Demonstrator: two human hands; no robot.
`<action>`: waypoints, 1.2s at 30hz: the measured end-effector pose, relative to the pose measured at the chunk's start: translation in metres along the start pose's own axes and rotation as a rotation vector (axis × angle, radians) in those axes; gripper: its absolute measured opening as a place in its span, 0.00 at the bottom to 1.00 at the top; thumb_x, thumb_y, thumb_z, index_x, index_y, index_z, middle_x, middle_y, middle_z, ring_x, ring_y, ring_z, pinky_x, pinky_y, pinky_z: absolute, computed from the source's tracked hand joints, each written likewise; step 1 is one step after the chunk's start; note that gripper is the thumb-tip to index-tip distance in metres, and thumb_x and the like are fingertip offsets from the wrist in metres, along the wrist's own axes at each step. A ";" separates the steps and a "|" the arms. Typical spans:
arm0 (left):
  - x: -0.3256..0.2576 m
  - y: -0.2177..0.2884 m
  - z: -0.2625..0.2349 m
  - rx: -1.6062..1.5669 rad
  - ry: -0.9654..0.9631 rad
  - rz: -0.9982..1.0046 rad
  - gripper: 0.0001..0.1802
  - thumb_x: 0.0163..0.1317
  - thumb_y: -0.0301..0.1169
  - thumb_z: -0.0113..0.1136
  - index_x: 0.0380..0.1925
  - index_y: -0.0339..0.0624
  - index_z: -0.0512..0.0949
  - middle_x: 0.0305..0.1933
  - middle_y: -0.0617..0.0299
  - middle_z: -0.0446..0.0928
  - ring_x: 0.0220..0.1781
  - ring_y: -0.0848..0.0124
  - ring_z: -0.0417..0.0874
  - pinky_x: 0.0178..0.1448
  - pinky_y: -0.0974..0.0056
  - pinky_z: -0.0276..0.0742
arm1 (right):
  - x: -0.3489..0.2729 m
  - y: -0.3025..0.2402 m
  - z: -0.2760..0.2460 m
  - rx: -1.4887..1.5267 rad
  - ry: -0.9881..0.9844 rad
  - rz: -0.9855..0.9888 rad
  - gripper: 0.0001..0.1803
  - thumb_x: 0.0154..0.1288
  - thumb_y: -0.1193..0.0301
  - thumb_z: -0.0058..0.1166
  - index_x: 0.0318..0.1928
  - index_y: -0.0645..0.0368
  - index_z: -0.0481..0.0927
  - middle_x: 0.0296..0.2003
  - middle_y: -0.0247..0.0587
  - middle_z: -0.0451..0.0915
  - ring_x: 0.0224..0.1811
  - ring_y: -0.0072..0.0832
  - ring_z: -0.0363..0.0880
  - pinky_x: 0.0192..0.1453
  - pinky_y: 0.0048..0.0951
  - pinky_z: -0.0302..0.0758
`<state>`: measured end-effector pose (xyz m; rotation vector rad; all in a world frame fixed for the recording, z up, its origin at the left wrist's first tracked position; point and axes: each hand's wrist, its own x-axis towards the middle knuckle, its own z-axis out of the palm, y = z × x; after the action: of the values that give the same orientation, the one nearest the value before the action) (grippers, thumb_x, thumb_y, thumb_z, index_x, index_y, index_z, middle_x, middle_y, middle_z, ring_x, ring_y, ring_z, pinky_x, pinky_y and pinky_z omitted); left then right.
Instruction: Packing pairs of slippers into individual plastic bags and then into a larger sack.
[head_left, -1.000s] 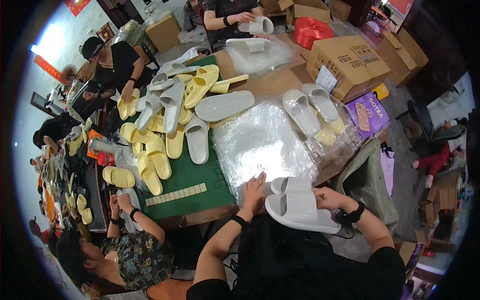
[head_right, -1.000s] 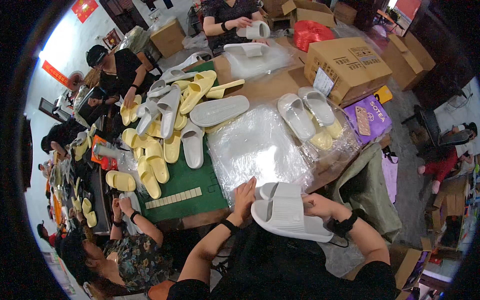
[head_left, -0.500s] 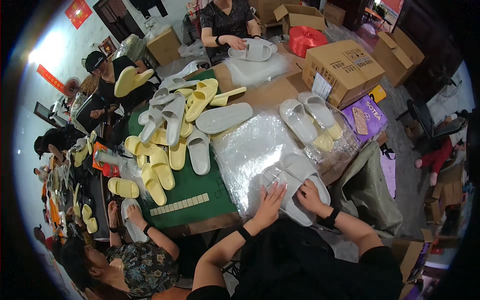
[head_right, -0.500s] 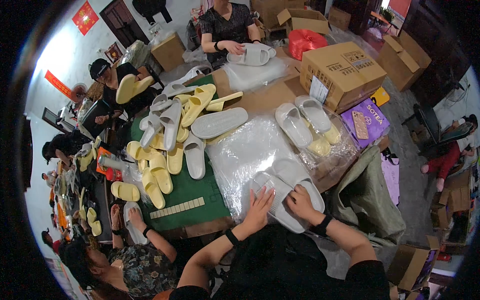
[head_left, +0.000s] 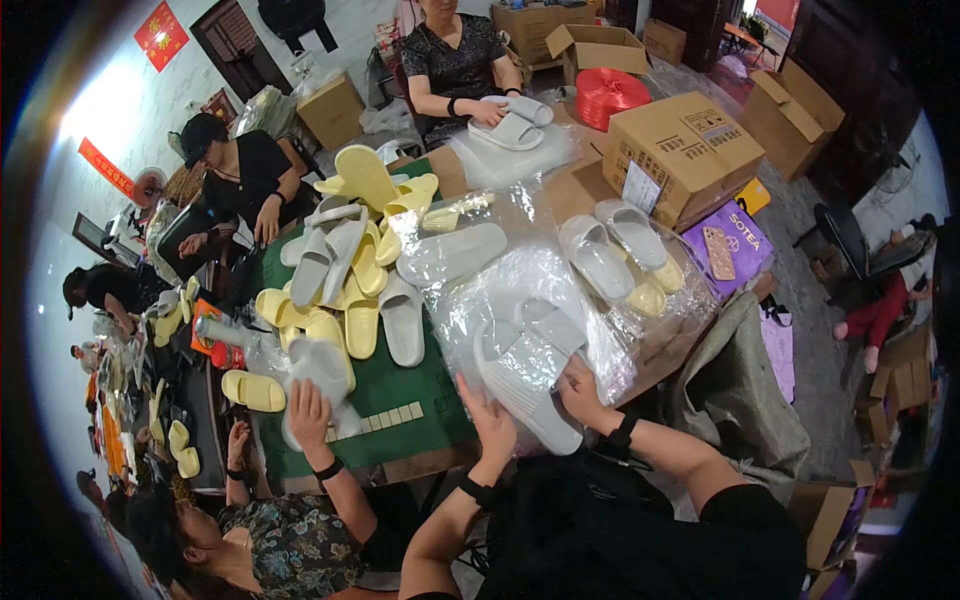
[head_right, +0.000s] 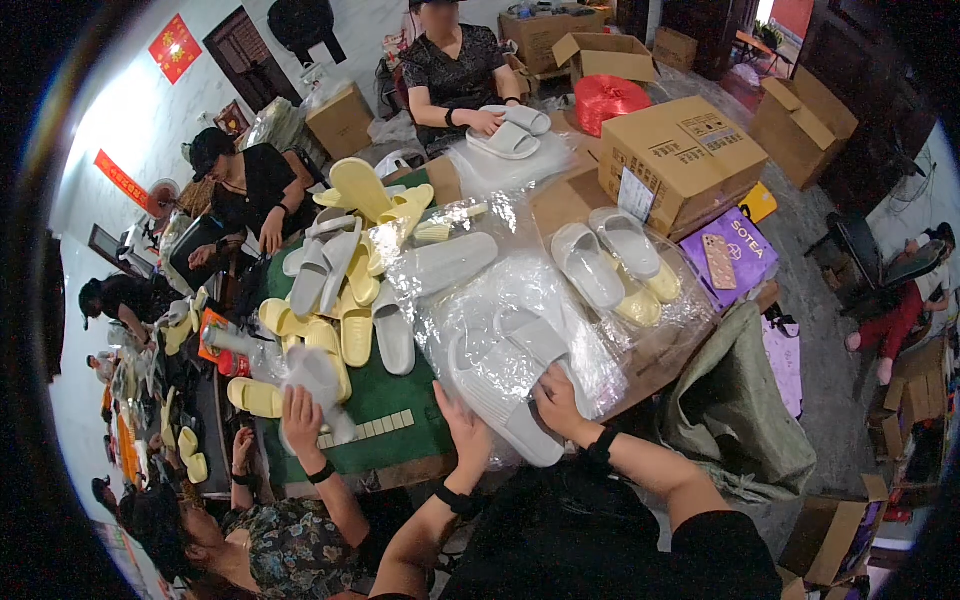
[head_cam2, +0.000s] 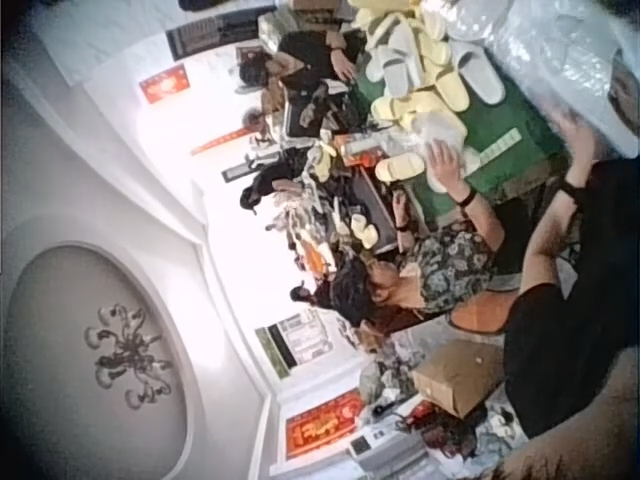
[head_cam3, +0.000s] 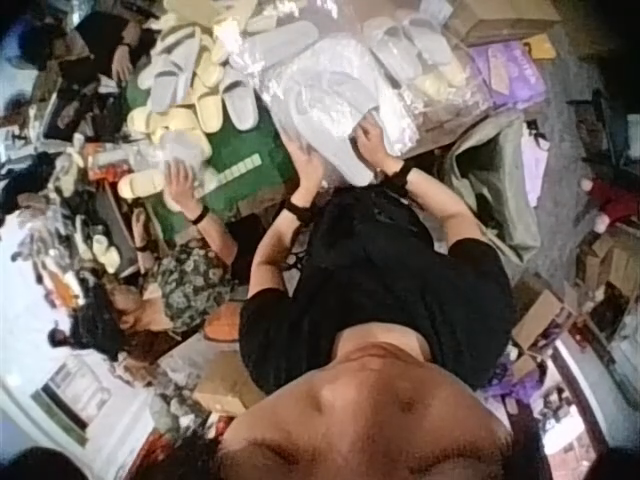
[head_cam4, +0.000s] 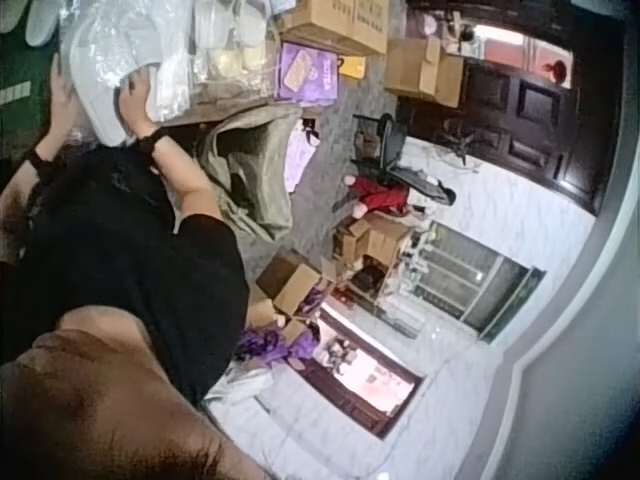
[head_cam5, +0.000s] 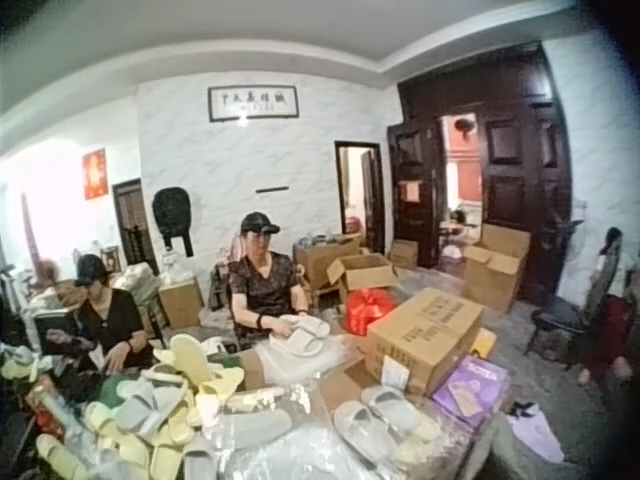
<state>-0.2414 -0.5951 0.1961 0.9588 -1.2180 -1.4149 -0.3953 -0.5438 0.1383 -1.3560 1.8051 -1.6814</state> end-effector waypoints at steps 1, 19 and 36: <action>0.001 -0.002 -0.003 0.071 -0.151 -0.088 0.34 0.51 0.13 0.44 0.61 0.35 0.50 0.62 0.46 0.57 0.66 0.58 0.58 0.66 0.59 0.56 | -0.001 0.005 0.001 0.005 -0.051 -0.004 0.07 0.51 0.83 0.42 0.31 0.69 0.73 0.37 0.52 0.69 0.40 0.47 0.68 0.43 0.37 0.66; 0.007 0.016 0.013 -0.261 -0.346 -0.675 0.47 0.57 0.11 0.42 0.65 0.57 0.27 0.53 0.39 0.66 0.52 0.57 0.75 0.54 0.55 0.75 | 0.026 -0.109 -0.063 -0.132 -0.445 -0.168 0.11 0.59 0.73 0.49 0.41 0.63 0.77 0.38 0.44 0.77 0.37 0.40 0.72 0.42 0.34 0.70; -0.030 0.046 0.063 0.267 -0.959 -0.283 0.17 0.59 0.18 0.49 0.49 0.39 0.74 0.52 0.57 0.72 0.46 0.72 0.77 0.50 0.69 0.72 | 0.046 -0.071 -0.065 0.647 -0.093 1.088 0.30 0.52 0.71 0.54 0.56 0.60 0.61 0.26 0.39 0.74 0.14 0.23 0.66 0.14 0.23 0.64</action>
<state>-0.2884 -0.5531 0.2518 0.6244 -2.0632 -2.0811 -0.4388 -0.5319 0.2349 -0.0876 1.3109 -1.3031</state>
